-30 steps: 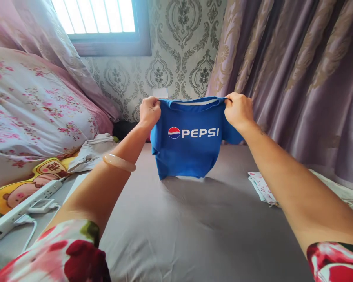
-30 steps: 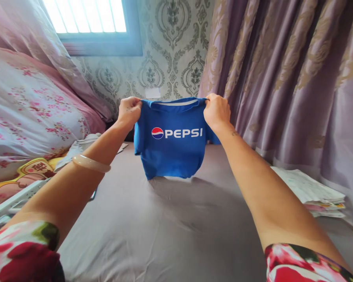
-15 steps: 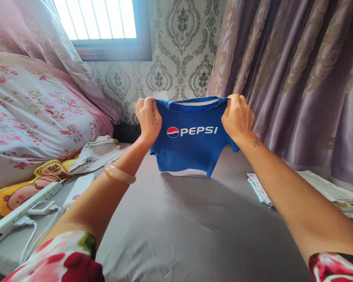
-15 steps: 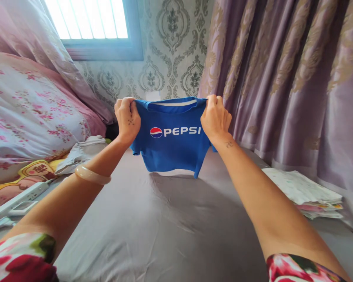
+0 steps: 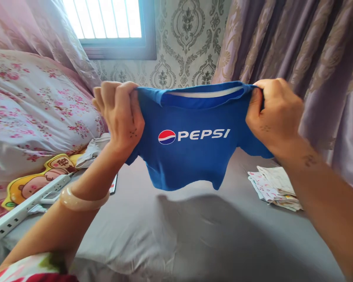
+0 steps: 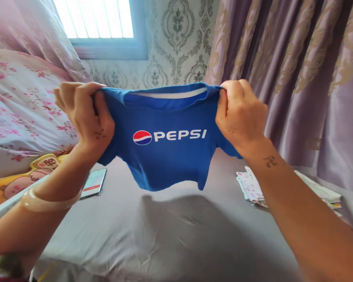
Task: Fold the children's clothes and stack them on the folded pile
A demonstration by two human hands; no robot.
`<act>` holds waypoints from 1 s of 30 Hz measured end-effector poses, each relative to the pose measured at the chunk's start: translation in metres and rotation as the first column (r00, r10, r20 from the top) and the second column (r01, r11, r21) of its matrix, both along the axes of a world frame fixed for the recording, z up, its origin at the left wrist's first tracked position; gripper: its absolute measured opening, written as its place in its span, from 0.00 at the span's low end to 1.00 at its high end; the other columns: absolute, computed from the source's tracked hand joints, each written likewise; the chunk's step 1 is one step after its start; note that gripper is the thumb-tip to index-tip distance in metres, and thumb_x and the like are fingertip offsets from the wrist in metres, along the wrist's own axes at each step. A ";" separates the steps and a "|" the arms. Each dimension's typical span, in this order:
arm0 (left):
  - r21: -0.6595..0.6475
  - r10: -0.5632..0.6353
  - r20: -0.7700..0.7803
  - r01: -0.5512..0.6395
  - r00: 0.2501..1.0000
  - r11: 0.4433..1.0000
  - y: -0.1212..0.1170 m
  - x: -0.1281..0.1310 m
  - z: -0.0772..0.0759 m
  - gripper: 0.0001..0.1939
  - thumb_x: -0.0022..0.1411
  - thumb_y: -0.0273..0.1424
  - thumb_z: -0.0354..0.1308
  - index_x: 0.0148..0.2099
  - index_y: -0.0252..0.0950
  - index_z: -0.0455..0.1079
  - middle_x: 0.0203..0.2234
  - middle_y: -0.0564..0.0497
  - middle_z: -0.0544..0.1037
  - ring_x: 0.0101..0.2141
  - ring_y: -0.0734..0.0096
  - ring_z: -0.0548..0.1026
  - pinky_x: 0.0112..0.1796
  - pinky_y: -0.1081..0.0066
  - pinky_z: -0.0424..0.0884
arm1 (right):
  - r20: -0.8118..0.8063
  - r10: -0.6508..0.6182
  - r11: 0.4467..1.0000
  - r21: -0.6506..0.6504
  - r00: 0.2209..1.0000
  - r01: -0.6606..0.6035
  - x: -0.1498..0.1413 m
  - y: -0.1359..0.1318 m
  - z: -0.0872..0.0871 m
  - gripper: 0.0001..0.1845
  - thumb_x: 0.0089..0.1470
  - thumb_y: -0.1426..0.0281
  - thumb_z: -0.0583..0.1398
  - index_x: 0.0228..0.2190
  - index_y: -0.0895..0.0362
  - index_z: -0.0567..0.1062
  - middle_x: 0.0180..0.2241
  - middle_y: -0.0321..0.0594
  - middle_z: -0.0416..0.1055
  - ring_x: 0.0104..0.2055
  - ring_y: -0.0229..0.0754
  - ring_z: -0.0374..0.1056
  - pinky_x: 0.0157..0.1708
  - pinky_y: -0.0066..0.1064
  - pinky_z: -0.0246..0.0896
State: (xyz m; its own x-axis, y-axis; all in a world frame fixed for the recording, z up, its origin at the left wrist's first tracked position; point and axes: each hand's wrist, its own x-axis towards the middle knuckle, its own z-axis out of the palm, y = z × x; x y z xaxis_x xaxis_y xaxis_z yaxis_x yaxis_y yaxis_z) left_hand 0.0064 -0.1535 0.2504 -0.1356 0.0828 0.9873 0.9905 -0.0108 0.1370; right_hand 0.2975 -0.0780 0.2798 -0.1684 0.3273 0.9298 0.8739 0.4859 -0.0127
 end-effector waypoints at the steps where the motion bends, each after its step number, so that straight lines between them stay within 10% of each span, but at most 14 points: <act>1: -0.004 0.019 0.020 -0.019 1.000 1.000 -0.010 0.000 0.005 0.18 0.71 0.40 0.38 0.50 0.46 0.67 0.46 0.47 0.70 0.53 0.54 0.65 0.54 0.44 0.59 | 0.017 -0.001 1.000 0.008 1.000 0.001 0.001 -0.008 0.005 0.21 0.66 0.61 0.41 0.49 0.49 0.68 0.49 0.50 0.69 0.56 0.61 0.62 0.45 0.49 0.63; 6: -0.092 0.051 0.161 -0.037 0.986 0.995 -0.045 -0.002 0.029 0.14 0.67 0.46 0.42 0.49 0.57 0.65 0.45 0.54 0.73 0.59 0.47 0.59 0.55 0.38 0.58 | 0.122 0.009 0.996 0.090 0.993 -0.020 0.004 -0.029 0.030 0.20 0.66 0.58 0.41 0.48 0.41 0.69 0.48 0.39 0.72 0.54 0.53 0.67 0.54 0.48 0.62; 11: -0.174 0.004 0.049 0.005 0.999 0.985 -0.027 -0.017 0.026 0.14 0.68 0.40 0.44 0.46 0.49 0.71 0.46 0.51 0.73 0.54 0.54 0.65 0.55 0.49 0.60 | 0.177 0.067 0.997 0.010 0.982 -0.070 -0.003 -0.007 0.027 0.19 0.64 0.56 0.44 0.43 0.40 0.72 0.44 0.36 0.75 0.50 0.51 0.70 0.50 0.44 0.65; 23: -0.690 -0.076 0.124 0.141 0.989 0.710 0.116 -0.038 -0.113 0.16 0.67 0.33 0.43 0.43 0.40 0.73 0.41 0.43 0.73 0.45 0.54 0.67 0.44 0.58 0.61 | 0.339 0.078 0.856 -0.505 0.938 0.111 -0.022 0.100 -0.097 0.16 0.63 0.65 0.47 0.41 0.53 0.74 0.44 0.46 0.75 0.44 0.51 0.71 0.37 0.37 0.62; 30: -0.756 -0.072 0.179 0.184 0.981 0.628 0.164 -0.036 -0.160 0.17 0.68 0.33 0.41 0.44 0.40 0.72 0.43 0.42 0.73 0.46 0.55 0.67 0.44 0.59 0.60 | 0.346 0.065 0.794 -0.586 0.936 0.162 -0.028 0.134 -0.149 0.20 0.66 0.63 0.42 0.45 0.51 0.71 0.48 0.49 0.72 0.46 0.53 0.70 0.38 0.38 0.59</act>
State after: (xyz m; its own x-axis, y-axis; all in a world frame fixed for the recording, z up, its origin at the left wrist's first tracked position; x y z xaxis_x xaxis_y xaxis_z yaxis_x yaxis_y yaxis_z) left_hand -0.0292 0.0106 0.0902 -0.1747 0.8268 0.5346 0.9620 0.0278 0.2715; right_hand 0.2690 0.0562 0.1312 -0.3959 0.8111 0.4306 0.9004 0.4350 0.0084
